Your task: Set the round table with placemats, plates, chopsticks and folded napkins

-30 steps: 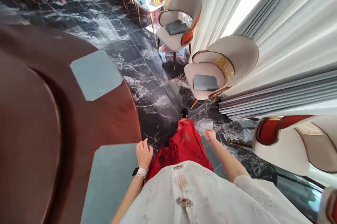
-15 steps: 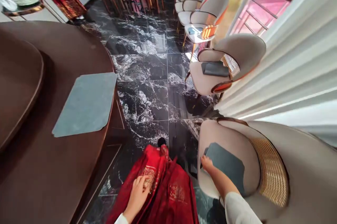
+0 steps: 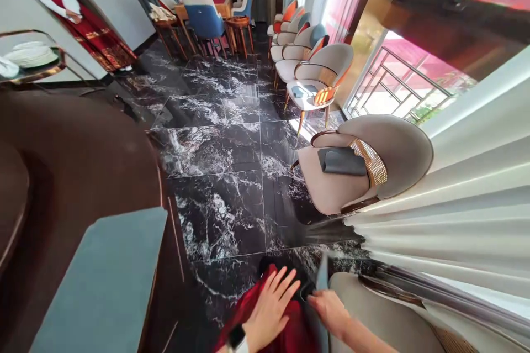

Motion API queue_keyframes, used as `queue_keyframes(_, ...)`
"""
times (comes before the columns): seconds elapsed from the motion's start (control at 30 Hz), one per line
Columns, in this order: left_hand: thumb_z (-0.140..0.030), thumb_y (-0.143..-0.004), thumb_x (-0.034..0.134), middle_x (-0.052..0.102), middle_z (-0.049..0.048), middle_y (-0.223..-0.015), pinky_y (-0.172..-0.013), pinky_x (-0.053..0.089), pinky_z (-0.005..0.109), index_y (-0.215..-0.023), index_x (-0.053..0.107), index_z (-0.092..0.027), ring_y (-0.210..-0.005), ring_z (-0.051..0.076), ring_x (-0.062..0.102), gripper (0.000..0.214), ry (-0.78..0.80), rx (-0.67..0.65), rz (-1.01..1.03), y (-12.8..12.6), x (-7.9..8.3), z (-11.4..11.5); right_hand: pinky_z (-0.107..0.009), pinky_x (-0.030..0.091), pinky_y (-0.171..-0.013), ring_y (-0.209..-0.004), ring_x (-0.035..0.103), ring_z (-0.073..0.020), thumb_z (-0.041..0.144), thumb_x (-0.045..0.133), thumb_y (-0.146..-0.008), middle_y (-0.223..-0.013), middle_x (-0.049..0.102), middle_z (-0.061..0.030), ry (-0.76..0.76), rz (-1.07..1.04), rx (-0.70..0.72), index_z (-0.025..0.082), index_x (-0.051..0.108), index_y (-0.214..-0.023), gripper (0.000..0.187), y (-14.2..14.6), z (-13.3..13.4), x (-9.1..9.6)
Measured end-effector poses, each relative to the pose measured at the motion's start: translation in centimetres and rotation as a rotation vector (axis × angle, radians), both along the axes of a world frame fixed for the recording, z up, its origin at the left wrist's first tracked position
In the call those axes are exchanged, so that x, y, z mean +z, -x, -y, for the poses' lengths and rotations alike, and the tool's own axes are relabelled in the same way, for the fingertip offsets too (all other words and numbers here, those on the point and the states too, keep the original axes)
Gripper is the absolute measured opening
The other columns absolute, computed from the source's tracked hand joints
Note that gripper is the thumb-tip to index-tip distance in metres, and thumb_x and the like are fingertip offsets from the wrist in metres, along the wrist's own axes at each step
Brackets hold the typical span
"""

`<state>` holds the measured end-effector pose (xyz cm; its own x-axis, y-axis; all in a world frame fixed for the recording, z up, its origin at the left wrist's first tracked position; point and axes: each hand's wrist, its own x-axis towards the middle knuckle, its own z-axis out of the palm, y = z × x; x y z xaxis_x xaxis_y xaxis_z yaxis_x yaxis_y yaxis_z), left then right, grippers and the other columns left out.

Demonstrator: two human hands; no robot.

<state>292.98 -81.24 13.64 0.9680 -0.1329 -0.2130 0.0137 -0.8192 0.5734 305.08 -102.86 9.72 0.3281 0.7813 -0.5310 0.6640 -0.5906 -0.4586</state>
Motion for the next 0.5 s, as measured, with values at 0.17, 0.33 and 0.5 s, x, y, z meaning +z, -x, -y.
queue_keyframes(0.17,-0.027,-0.091,0.064,0.059,0.0152,-0.139,-0.123,0.029,0.052,-0.139,0.05,-0.015,-0.142,0.029,0.045,0.052,-0.099,-0.21,0.274,-17.1,3.0,-5.6,-0.031,0.051,-0.084,-0.092,0.068,-0.0224,0.011,0.05,-0.088,-0.1,0.073,-0.0149,-0.313,-0.001,-0.076,0.014,0.069,-0.101,0.023,-12.4,-10.4,6.5)
queue_keyframes(0.33,-0.025,-0.096,0.059,0.064,0.015,-0.124,-0.112,0.042,0.046,-0.125,0.058,-0.015,-0.123,0.027,0.06,0.031,-0.29,-0.137,0.245,-31.1,1.7,-11.8,-0.025,0.048,-0.074,-0.076,0.062,-0.0161,0.015,0.054,-0.09,-0.083,0.07,-0.0049,-0.636,-0.203,-0.434,0.017,0.067,-0.085,0.014,-25.4,-17.0,2.6)
queue_keyframes(0.5,-0.027,-0.103,0.045,0.071,0.0144,-0.105,-0.087,0.051,0.039,-0.113,0.065,-0.017,-0.1,0.028,0.069,0.025,-0.411,0.046,-0.074,-41.3,-3.9,-15.8,-0.026,0.052,-0.073,-0.081,0.065,-0.0152,0.026,0.058,-0.089,-0.109,0.069,-0.0067,-0.644,-0.385,-0.569,0.019,0.066,-0.104,0.019,-40.6,-22.0,-6.2)
